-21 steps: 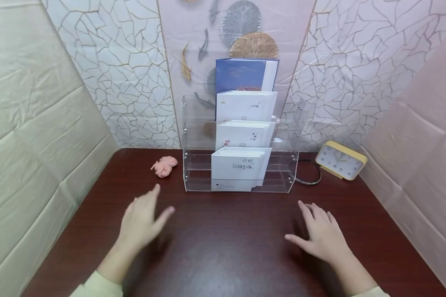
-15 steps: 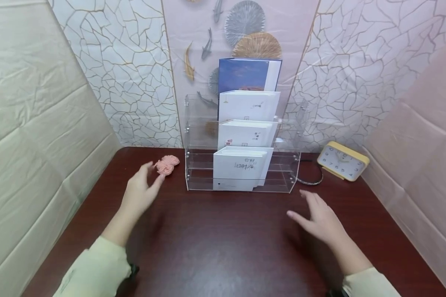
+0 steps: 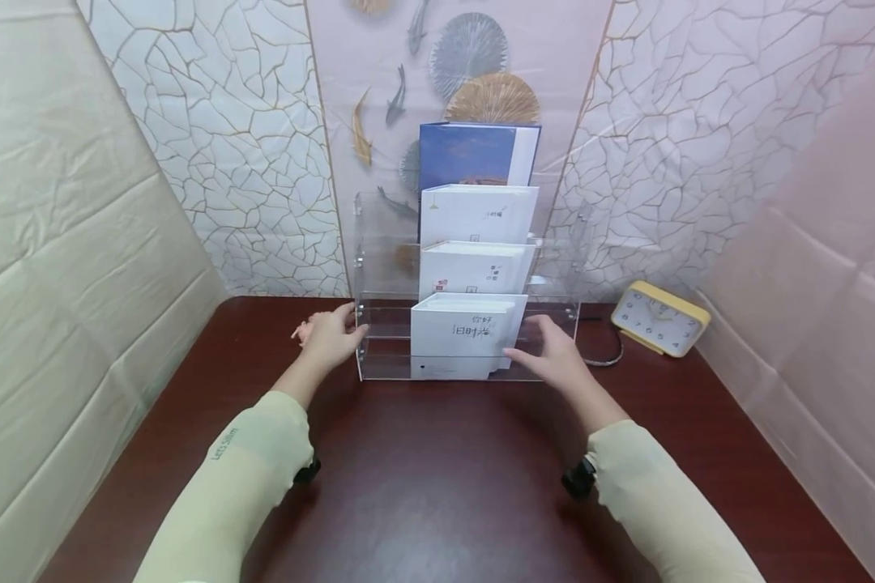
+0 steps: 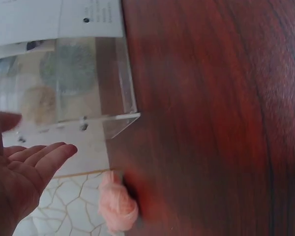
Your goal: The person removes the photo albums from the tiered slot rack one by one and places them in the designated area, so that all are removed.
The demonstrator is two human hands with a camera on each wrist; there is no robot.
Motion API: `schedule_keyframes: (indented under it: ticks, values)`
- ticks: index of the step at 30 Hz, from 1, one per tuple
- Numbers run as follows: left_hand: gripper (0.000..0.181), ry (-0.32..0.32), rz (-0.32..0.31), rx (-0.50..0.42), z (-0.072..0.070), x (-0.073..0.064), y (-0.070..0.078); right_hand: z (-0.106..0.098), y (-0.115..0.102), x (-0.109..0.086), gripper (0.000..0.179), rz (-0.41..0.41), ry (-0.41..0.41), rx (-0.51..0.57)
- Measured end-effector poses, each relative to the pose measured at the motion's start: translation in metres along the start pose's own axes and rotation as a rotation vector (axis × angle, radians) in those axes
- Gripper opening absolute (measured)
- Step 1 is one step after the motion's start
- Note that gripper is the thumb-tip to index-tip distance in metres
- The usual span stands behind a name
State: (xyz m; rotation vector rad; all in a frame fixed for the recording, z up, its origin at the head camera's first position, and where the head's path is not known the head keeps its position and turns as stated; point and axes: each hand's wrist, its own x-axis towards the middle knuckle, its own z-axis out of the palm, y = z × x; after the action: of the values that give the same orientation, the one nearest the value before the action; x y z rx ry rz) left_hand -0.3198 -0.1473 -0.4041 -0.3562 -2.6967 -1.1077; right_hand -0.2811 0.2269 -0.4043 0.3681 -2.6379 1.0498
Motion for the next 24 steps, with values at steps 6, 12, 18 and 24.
schedule_keyframes:
  ticks: [6, 12, 18, 24]
  values:
    - [0.021, 0.096, 0.104, 0.066, 0.016, -0.002, 0.000, 0.018, -0.010, 0.008, 0.073, 0.045, 0.023, 0.058]
    - [0.005, 0.141, 0.096, 0.051, 0.018, -0.002, 0.007, 0.029, -0.014, 0.013, 0.072, 0.079, 0.088, -0.007]
    - [0.012, 0.146, 0.098, 0.042, 0.019, -0.002, 0.005, 0.035, -0.013, 0.013, 0.070, 0.090, 0.123, -0.024]
    - [0.012, 0.157, 0.106, 0.040, 0.019, -0.002, 0.006, 0.036, -0.013, 0.014, 0.066, 0.106, 0.142, -0.017]
